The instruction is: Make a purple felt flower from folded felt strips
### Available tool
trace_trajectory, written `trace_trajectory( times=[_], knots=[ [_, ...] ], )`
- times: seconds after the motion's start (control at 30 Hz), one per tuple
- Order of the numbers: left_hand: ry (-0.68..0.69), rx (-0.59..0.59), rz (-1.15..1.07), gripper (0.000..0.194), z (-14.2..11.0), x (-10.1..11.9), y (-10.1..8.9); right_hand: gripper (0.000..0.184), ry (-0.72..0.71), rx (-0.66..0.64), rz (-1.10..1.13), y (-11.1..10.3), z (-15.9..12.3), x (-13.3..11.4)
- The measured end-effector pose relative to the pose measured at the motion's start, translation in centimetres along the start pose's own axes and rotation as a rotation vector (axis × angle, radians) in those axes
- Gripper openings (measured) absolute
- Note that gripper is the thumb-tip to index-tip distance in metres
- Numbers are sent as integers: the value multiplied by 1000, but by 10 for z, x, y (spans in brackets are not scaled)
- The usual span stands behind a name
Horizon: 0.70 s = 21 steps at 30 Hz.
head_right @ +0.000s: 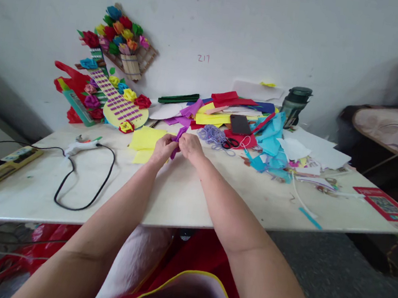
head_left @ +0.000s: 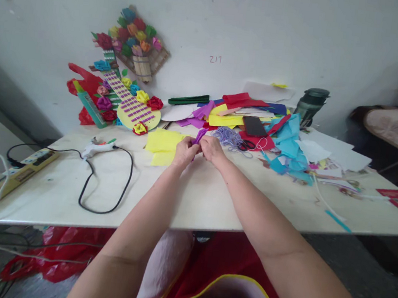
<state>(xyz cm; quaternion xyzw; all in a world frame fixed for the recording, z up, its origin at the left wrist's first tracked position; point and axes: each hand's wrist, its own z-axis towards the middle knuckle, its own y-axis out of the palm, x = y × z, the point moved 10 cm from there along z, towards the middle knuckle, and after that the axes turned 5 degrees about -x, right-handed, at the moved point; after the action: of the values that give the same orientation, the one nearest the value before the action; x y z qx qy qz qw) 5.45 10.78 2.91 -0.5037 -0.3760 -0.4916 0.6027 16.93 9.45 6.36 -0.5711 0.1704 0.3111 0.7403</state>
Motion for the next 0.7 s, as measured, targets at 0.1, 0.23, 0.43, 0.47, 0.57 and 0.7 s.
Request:
trace_trajectory(
  times=[0.1, 0.23, 0.43, 0.47, 0.57, 0.7],
  knots=[
    [51, -42, 128, 20, 2, 1, 4, 34, 7, -55, -57, 3, 2, 3],
    [7, -108, 40, 16, 2, -4, 11, 33, -8, -32, -137, 1, 2, 4],
    [-141, -337, -603, 8, -5, -6, 29, 28, 69, 152, 68, -20, 2, 17],
    [-175, -346, -673, 10, -6, -6, 29, 27, 107, 196, 153, -24, 2, 24],
    [-308, -326, -815, 13, -11, -11, 28, 29, 232, 239, 464, -22, 3, 46],
    [-421, -368, -892, 19, -20, -11, 34, 37, 266, 112, 870, -3, 6, 49]
  ],
)
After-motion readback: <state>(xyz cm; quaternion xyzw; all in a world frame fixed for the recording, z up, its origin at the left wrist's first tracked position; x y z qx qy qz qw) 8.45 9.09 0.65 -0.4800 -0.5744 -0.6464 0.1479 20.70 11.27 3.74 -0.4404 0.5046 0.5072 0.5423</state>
